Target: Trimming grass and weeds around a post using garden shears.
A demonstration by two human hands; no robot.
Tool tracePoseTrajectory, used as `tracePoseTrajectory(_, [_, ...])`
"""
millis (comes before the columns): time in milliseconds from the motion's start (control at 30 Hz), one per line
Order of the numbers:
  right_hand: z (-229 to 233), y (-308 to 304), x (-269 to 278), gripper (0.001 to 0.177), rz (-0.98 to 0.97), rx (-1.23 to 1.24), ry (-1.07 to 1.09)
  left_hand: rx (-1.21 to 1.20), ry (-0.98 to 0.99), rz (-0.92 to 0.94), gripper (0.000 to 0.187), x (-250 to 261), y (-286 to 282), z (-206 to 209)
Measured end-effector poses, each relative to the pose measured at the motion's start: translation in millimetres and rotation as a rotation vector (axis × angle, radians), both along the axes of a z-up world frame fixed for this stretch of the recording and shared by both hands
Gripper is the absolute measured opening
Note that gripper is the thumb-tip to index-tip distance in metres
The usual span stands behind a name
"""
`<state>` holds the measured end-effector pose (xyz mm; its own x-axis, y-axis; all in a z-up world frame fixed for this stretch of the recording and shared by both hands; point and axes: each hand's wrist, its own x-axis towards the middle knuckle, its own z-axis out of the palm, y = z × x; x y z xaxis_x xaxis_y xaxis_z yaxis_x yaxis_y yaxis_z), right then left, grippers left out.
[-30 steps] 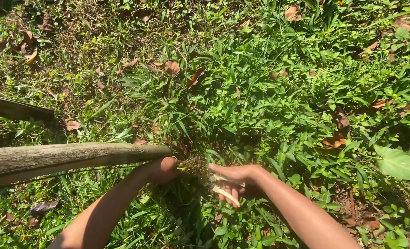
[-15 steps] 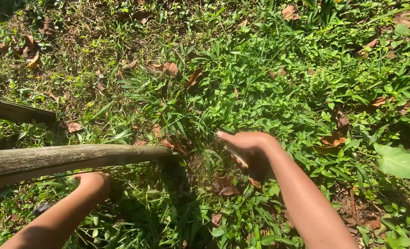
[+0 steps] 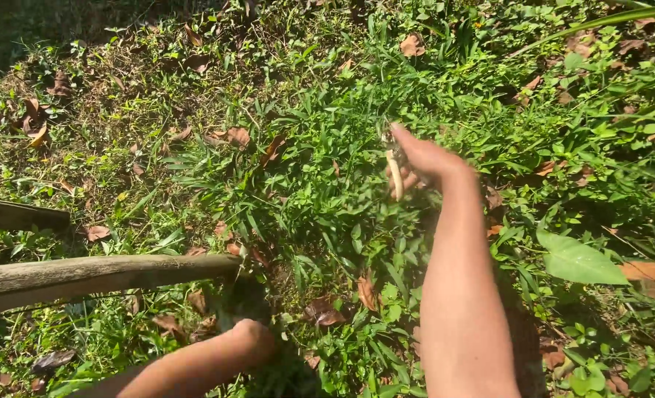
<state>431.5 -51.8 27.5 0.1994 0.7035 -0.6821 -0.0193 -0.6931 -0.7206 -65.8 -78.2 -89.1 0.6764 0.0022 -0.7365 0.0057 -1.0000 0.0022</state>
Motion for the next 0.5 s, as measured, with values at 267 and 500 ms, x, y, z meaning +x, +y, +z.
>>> tracePoseTrajectory(267, [-14, -41, 12, 0.091, -0.194, -0.019, -0.069, 0.033, 0.083, 0.227, 0.022, 226, 70, 75])
tracePoseTrajectory(500, [-57, -96, 21, 0.094, -0.204, -0.050, 0.007, -0.016, -0.495, 0.077, 0.071, 262, 24, 31])
